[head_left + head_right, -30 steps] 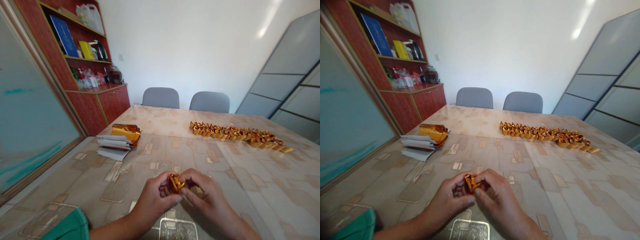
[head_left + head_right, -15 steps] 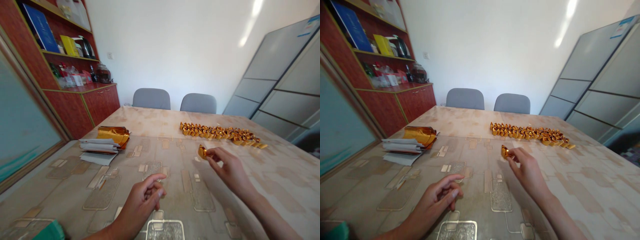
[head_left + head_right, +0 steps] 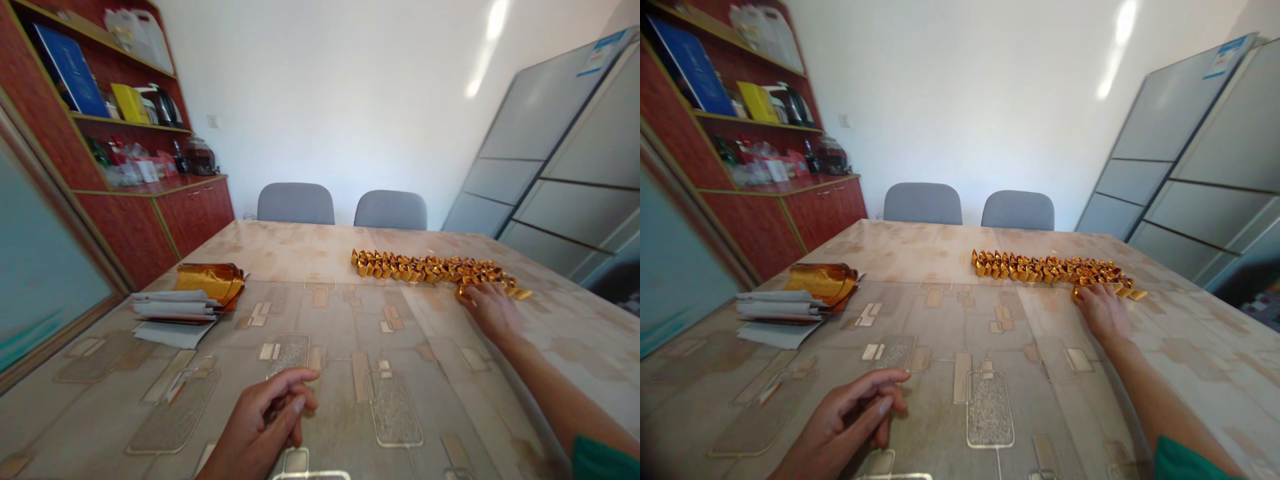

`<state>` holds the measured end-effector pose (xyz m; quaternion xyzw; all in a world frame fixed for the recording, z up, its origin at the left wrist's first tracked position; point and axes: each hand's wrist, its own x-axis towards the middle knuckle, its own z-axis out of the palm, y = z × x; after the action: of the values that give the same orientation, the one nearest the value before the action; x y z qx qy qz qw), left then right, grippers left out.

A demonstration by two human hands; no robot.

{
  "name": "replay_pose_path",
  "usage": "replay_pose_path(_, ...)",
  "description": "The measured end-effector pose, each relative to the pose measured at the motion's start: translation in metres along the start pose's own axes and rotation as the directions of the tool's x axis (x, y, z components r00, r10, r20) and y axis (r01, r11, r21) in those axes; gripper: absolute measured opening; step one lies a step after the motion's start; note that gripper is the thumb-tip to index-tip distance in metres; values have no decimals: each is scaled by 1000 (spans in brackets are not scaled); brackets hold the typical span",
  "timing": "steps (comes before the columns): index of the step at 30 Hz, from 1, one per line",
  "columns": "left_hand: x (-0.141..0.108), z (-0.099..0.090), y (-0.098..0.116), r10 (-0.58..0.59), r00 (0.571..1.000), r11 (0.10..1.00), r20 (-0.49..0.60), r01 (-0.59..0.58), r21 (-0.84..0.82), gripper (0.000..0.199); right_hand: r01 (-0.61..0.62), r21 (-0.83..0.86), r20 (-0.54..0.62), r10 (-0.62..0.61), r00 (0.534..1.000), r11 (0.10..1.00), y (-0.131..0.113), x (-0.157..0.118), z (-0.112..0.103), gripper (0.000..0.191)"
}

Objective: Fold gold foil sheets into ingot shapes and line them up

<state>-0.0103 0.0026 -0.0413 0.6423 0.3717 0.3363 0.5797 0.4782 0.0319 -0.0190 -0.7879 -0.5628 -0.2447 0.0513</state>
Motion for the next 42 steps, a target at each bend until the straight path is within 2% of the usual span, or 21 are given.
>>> replay_pose_path(10, -2, -2, -4, 31, 1000, 999, 0, -31, 13, 32, 36, -94, -5, -36, 999, 995, 7, 21, 15, 21)
replay_pose_path(18, -1, 0, -8, 48, 999, 999, 1, -48, -16, 31, 29, -100, 19, -27, 999, 995, 6, 24, 9, 29)
replay_pose_path(22, -2, 2, -10, 101, 995, 995, 18, -101, 3, 27, 38, -76, 36, -35, 999, 996, 6, 27, 6, 30)
replay_pose_path(24, -2, 1, -4, 137, 990, 989, 19, -137, 62, 24, 3, -62, 18, -2, 1000, 998, 7, 30, 8, 29)
replay_pose_path(26, -1, -3, 10, 226, 973, 959, 49, -231, 167, 23, -35, -36, -17, 34, 999, 999, 7, 31, 12, 29)
replay_pose_path(28, 2, -10, 30, 367, 925, 865, 94, -377, 331, 22, -54, 9, -45, 55, 997, 998, 6, 31, 14, 29)
replay_pose_path(29, 4, -15, 41, 410, 908, 820, 88, -409, 401, 22, -53, 38, -55, 55, 997, 998, 4, 30, 14, 27)
replay_pose_path(32, 19, -43, 72, 518, 849, 692, 108, -490, 530, 21, -10, 141, -72, 20, 997, 990, -7, 22, 4, 27)
replay_pose_path(33, 27, -58, 81, 534, 839, 645, 103, -483, 593, 21, 2, 180, -77, 12, 997, 984, -13, 18, -4, 28)
replay_pose_path(34, 37, -75, 88, 520, 851, 611, 78, -434, 662, 21, 23, 214, -82, -5, 997, 977, -21, 13, -13, 30)
replay_pose_path(35, 48, -96, 94, 494, 869, 581, 23, -350, 735, 21, 66, 268, -69, -49, 996, 961, -31, 7, -24, 31)
replay_pose_path(36, 59, -119, 98, 468, 883, 546, -39, -254, 798, 22, 67, 392, -50, -52, 997, 917, -43, 0, -37, 30)
replay_pose_path(37, 69, -143, 101, 416, 900, 521, -128, -121, 845, 21, 54, 499, -43, -37, 998, 865, -56, -7, -49, 30)
replay_pose_path(38, 79, -168, 103, 345, 901, 510, -262, 55, 859, 19, 29, 587, -48, -1, 999, 809, -70, -15, -62, 31)
replay_pose_path(40, 92, -216, 103, 295, 864, 512, -408, 218, 831, 16, 30, 722, -44, 2, 999, 691, -100, -33, -84, 30)
replay_pose_path(42, 96, -254, 96, 218, 843, 530, -492, 321, 785, 19, 73, 815, -72, -25, 997, 575, -130, -51, -101, 30)
